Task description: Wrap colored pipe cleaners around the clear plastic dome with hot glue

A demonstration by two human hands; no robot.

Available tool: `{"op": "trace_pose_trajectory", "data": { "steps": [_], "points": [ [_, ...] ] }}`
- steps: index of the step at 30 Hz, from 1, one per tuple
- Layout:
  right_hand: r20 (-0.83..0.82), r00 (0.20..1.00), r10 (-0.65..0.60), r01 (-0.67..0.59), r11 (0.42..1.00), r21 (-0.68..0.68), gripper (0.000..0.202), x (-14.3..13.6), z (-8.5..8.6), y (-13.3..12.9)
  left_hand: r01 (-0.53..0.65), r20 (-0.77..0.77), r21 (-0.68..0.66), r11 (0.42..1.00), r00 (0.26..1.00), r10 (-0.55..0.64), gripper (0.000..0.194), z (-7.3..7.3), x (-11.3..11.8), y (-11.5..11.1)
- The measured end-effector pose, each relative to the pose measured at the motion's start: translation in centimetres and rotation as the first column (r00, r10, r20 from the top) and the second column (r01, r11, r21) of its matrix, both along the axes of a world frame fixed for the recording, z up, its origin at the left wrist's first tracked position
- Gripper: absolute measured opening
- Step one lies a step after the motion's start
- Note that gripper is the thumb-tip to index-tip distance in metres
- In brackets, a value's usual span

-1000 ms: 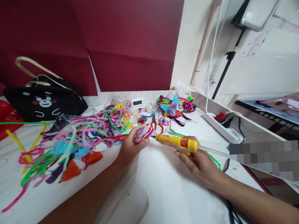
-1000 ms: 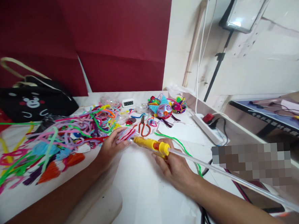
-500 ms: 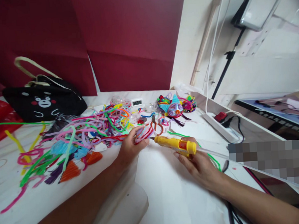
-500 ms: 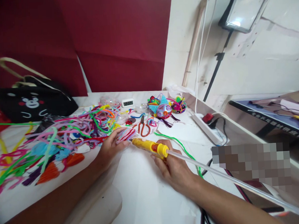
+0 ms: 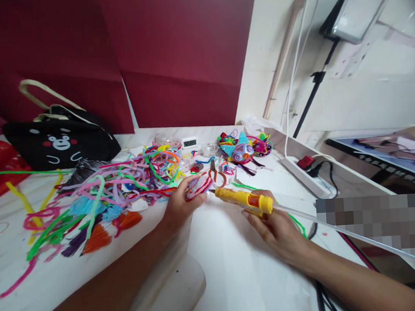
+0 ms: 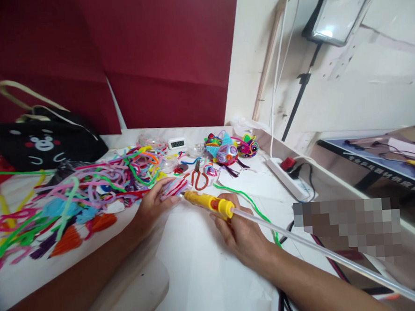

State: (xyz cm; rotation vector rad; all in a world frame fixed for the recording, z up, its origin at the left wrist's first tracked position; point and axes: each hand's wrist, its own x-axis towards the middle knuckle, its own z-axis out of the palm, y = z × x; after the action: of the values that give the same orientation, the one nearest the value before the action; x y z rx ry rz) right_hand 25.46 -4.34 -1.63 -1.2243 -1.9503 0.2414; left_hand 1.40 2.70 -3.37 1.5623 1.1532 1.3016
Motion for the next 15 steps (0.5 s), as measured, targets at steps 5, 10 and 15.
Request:
{"op": "trace_pose_trajectory", "data": {
  "steps": [5, 10, 15],
  "points": [
    [0.052, 0.998, 0.023, -0.022, 1.0, -0.012, 0.017, 0.2, -0.4, 0.2, 0.004, 0.002, -0.006, 1.0, 1.0, -0.004, 0.059, 0.1, 0.0, 0.0],
    [0.034, 0.999, 0.005, -0.005, 1.0, -0.007, 0.017, 0.4, -0.9, 0.4, 0.008, 0.0, -0.005, 1.0, 1.0, -0.008, 0.059, 0.1, 0.0, 0.0],
    [-0.011, 1.0, 0.01, -0.011, 0.999, -0.032, 0.015, 0.4, -1.0, 0.5, 0.008, 0.003, 0.0, 1.0, 1.0, -0.008, 0.059, 0.0, 0.0, 0.0]
  ]
}}
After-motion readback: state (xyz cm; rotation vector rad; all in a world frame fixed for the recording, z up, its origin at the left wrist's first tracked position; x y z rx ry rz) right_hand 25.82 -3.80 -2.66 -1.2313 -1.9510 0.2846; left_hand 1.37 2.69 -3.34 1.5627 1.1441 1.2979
